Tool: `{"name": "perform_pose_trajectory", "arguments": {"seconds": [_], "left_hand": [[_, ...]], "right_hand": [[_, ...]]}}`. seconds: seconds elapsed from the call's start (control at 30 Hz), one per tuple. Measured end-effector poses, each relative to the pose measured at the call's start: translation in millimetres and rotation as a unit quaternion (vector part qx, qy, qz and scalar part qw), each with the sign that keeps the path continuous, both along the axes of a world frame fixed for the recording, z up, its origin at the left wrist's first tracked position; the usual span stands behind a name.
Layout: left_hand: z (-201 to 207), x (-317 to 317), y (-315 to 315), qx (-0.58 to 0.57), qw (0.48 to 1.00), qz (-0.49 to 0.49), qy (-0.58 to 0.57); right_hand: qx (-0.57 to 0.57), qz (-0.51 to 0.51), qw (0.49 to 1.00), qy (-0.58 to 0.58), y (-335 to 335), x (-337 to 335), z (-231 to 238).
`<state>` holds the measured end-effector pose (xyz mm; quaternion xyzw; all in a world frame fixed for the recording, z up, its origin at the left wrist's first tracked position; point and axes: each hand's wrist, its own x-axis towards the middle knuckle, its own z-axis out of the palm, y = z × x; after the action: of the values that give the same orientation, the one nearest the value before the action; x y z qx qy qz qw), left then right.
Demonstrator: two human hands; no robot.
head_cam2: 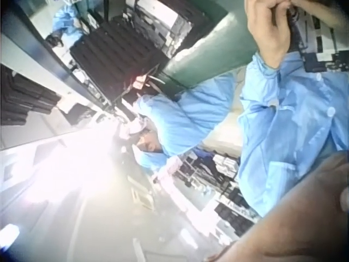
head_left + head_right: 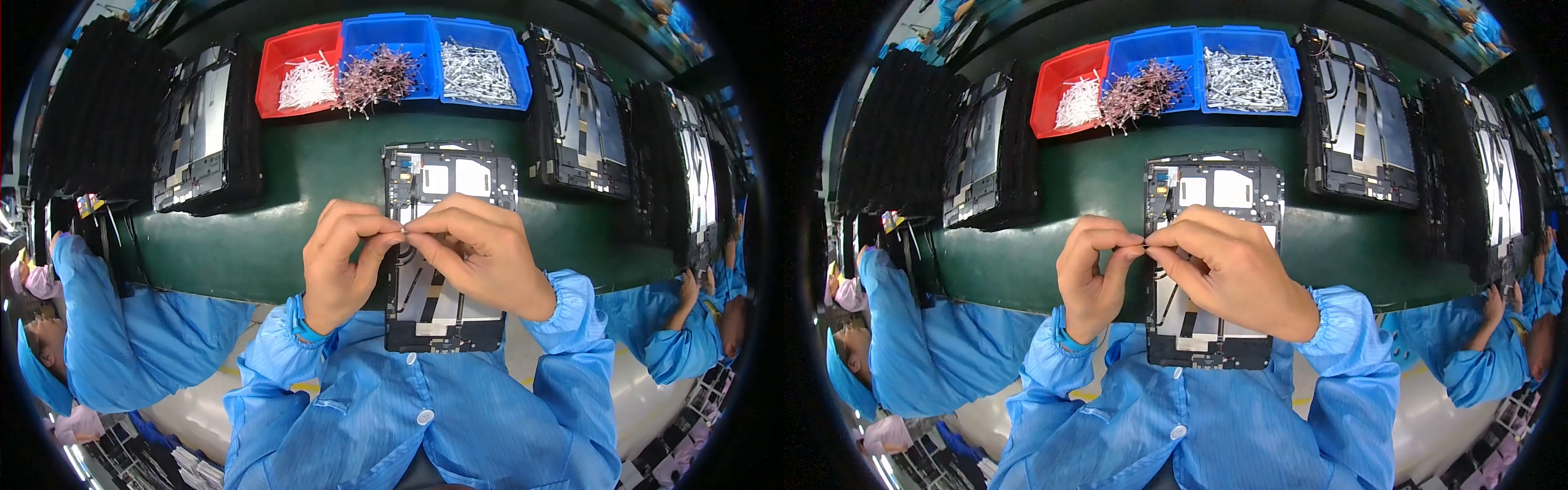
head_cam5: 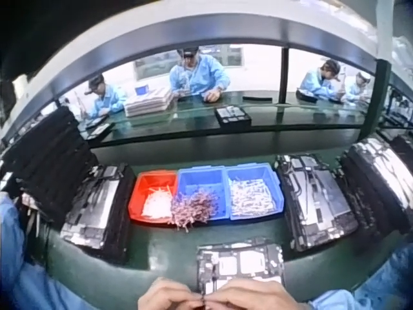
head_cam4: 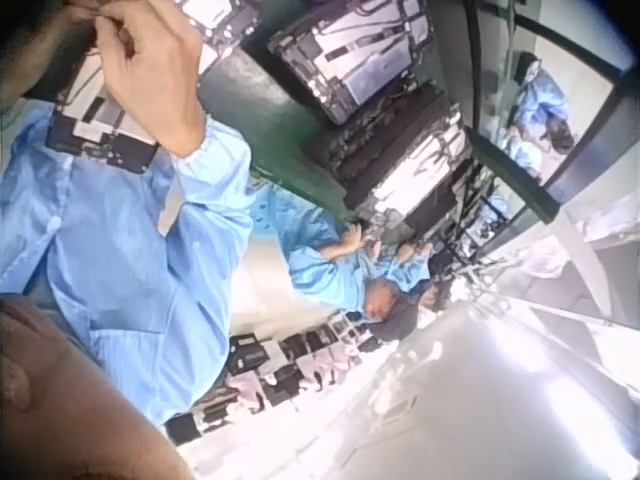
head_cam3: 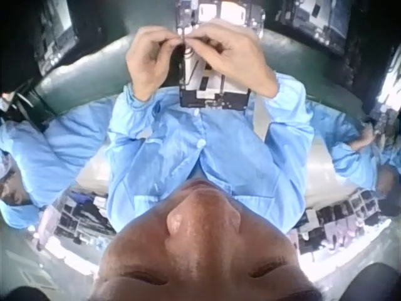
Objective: The person assembles tablet frames by taking them from a stack, connecting internal wires by hand, attaching small side components by hand, and placing the assembled frames onto a stack.
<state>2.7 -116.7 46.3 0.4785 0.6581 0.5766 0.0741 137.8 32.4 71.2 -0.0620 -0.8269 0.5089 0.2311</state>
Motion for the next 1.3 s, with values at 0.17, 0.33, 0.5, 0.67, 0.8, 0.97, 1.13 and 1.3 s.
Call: {"name": "perform_pose_trajectory", "arguments": {"seconds": [0.17, 0.33, 0.5, 0.67, 0.8, 0.97, 1.13, 1.3], "left_hand": [[3, -8, -1, -0.039, 0.972, 0.018, 0.231], [2, -14, 2, -0.093, 0.963, 0.015, 0.252], [-1, -22, 3, -0.219, 0.975, 0.034, -0.001], [-12, -32, 4, -0.199, 0.903, -0.038, -0.378], [-13, -36, 5, -0.183, 0.889, -0.07, -0.415], [-12, -41, 8, -0.19, 0.887, -0.082, -0.413], [-10, -43, 11, -0.208, 0.889, -0.089, -0.399], [-8, -40, 12, -0.209, 0.894, -0.075, -0.39]], "right_hand": [[0.063, -0.022, 0.998, 0.008, -2, -6, 2], [0.088, -0.028, 0.996, 0.009, 0, -13, -7], [0.068, -0.032, 0.997, -0.032, 8, -22, -23], [0.076, -0.032, 0.996, -0.038, 8, -25, -29], [0.096, -0.035, 0.994, -0.035, 7, -25, -27], [0.112, -0.031, 0.992, -0.038, 9, -24, -28], [0.12, -0.02, 0.992, -0.035, 10, -24, -30], [0.138, -0.021, 0.99, -0.029, 10, -25, -31]]}}
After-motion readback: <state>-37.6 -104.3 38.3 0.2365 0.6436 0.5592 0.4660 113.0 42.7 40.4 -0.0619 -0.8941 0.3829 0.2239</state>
